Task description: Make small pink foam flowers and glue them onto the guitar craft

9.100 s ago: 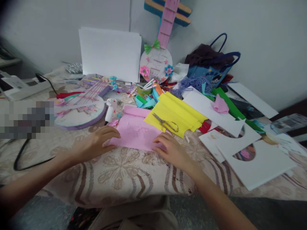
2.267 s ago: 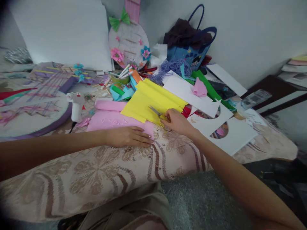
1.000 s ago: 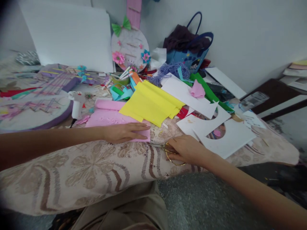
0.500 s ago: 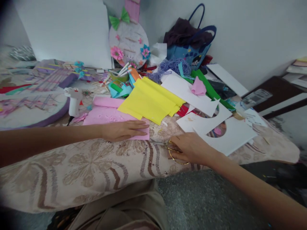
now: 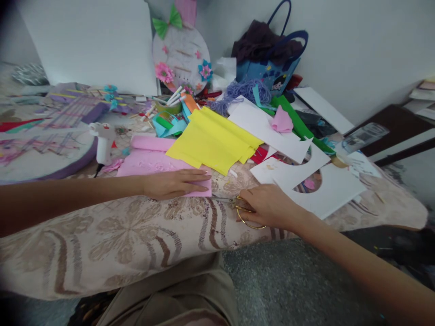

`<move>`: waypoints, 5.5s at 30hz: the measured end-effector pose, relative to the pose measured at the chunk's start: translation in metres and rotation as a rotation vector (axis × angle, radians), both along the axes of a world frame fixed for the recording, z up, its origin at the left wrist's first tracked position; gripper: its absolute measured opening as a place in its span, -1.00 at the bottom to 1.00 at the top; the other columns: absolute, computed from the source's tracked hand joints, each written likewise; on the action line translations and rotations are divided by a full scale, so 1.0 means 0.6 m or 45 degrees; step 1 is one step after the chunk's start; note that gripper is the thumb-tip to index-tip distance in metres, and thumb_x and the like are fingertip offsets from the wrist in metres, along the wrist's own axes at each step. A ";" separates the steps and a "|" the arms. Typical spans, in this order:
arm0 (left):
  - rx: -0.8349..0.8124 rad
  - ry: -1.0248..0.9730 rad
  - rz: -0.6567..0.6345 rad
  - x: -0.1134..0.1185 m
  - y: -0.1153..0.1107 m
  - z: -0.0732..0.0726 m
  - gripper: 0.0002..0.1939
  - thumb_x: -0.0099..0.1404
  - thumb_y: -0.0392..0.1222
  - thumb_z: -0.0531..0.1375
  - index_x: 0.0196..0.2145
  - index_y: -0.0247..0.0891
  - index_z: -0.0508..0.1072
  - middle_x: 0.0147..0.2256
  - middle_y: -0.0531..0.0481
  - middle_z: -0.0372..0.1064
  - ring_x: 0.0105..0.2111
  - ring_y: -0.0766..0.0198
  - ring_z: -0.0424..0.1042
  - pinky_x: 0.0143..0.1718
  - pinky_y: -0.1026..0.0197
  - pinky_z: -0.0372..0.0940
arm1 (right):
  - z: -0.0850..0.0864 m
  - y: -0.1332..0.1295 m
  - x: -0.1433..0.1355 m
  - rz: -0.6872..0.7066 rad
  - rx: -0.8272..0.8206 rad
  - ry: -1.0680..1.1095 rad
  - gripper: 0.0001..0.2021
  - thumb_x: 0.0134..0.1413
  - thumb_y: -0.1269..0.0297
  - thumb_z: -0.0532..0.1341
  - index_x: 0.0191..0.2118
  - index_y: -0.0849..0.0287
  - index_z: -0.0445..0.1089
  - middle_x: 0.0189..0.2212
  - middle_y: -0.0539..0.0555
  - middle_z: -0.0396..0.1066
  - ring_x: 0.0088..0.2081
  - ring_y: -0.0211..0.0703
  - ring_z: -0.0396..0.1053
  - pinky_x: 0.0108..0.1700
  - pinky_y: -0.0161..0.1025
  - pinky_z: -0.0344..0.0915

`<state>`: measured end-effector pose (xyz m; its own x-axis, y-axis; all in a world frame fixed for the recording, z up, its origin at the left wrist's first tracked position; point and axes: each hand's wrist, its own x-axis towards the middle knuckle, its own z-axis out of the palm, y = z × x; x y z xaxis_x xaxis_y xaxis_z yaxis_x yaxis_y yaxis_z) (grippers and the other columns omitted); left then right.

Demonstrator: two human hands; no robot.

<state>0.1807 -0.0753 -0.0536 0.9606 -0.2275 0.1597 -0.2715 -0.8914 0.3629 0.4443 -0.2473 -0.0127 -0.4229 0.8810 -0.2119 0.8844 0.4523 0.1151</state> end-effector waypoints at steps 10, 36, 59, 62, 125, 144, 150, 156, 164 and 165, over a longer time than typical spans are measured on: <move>-0.020 -0.033 0.000 0.001 -0.002 0.002 -0.51 0.33 -0.27 -0.10 0.21 -0.26 0.07 0.27 -0.15 -0.16 0.28 0.18 -0.24 0.25 0.00 -0.19 | 0.007 -0.004 0.007 0.009 0.034 -0.038 -0.72 0.09 0.03 0.08 -0.39 0.17 0.25 -0.57 0.05 0.37 -0.53 -0.15 0.28 -0.48 -0.24 -0.14; 0.011 -0.001 0.014 0.000 0.000 -0.002 -0.51 0.35 -0.26 -0.13 0.22 -0.25 0.04 0.28 -0.14 -0.23 0.28 0.19 -0.27 0.25 0.01 -0.21 | 0.008 0.001 0.005 0.015 0.018 -0.045 -0.71 0.06 0.01 0.12 -0.39 0.16 0.27 -0.55 0.06 0.39 -0.52 -0.14 0.28 -0.48 -0.22 -0.13; -0.062 0.021 0.022 0.003 -0.001 0.000 -0.53 0.33 -0.26 -0.06 0.19 -0.08 0.12 0.28 -0.03 -0.19 0.27 0.16 -0.18 0.25 0.01 -0.19 | -0.004 0.018 -0.006 0.149 -0.020 0.021 -0.64 0.13 -0.04 0.02 -0.37 0.18 0.28 -0.52 0.06 0.39 -0.51 -0.18 0.28 -0.47 -0.25 -0.07; 0.000 0.035 0.024 0.005 -0.002 0.001 -0.53 0.33 -0.26 -0.06 0.19 -0.10 0.13 0.28 -0.05 -0.19 0.27 0.16 -0.18 0.25 0.00 -0.21 | -0.010 0.021 -0.004 0.175 -0.020 0.005 -0.61 0.13 -0.08 0.00 -0.38 0.18 0.27 -0.53 0.05 0.38 -0.52 -0.18 0.28 -0.47 -0.26 -0.07; 0.029 -0.001 0.023 0.000 -0.002 -0.003 -0.53 0.32 -0.30 -0.07 0.19 -0.24 0.13 0.26 -0.11 -0.11 0.27 0.20 -0.20 0.26 0.04 -0.21 | -0.007 0.020 -0.022 0.073 -0.033 -0.037 -0.60 0.03 -0.13 0.05 -0.40 0.17 0.27 -0.57 0.06 0.40 -0.55 -0.19 0.27 -0.49 -0.26 -0.20; 0.024 0.058 0.055 0.002 -0.003 0.001 -0.54 0.32 -0.27 -0.07 0.17 -0.20 0.16 0.26 -0.07 -0.09 0.27 0.21 -0.20 0.25 0.01 -0.21 | -0.018 0.032 -0.036 0.183 0.056 -0.124 -0.64 0.14 -0.01 0.02 -0.39 0.21 0.30 -0.60 0.08 0.39 -0.58 -0.20 0.24 -0.48 -0.25 -0.20; 0.066 0.043 0.042 0.000 -0.003 0.003 -0.54 0.33 -0.28 -0.09 0.17 -0.27 0.16 0.25 -0.13 -0.09 0.27 0.20 -0.20 0.25 0.03 -0.21 | -0.010 0.031 -0.039 0.145 0.027 -0.092 -0.67 0.08 0.00 0.06 -0.39 0.20 0.27 -0.59 0.07 0.39 -0.58 -0.20 0.23 -0.49 -0.26 -0.19; 0.034 0.042 0.046 -0.003 -0.002 0.001 -0.53 0.33 -0.28 -0.09 0.18 -0.24 0.14 0.26 -0.10 -0.12 0.27 0.20 -0.21 0.25 0.02 -0.21 | -0.004 0.036 -0.047 0.085 -0.018 -0.084 -0.63 0.04 -0.07 0.06 -0.40 0.20 0.26 -0.60 0.06 0.37 -0.58 -0.20 0.23 -0.49 -0.27 -0.20; -0.058 -0.009 0.046 -0.002 -0.001 -0.001 -0.54 0.31 -0.30 -0.04 0.15 -0.19 0.20 0.24 -0.10 -0.06 0.26 0.18 -0.12 0.25 0.01 -0.17 | -0.009 0.050 -0.064 0.124 -0.033 -0.039 -0.60 0.04 -0.10 0.06 -0.38 0.20 0.28 -0.55 0.06 0.38 -0.57 -0.21 0.24 -0.48 -0.27 -0.22; -0.056 -0.008 0.044 -0.002 -0.001 -0.001 -0.54 0.31 -0.30 -0.04 0.15 -0.19 0.20 0.24 -0.10 -0.06 0.26 0.18 -0.12 0.25 0.01 -0.18 | -0.010 0.051 -0.066 0.125 -0.029 -0.041 -0.60 0.04 -0.10 0.06 -0.38 0.20 0.28 -0.55 0.06 0.38 -0.56 -0.20 0.25 -0.48 -0.27 -0.22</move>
<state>0.1793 -0.0759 -0.0542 0.9667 -0.1871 0.1748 -0.2434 -0.8834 0.4005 0.4050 -0.2168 -0.0190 -0.4998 0.8304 -0.2463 0.8316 0.5396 0.1316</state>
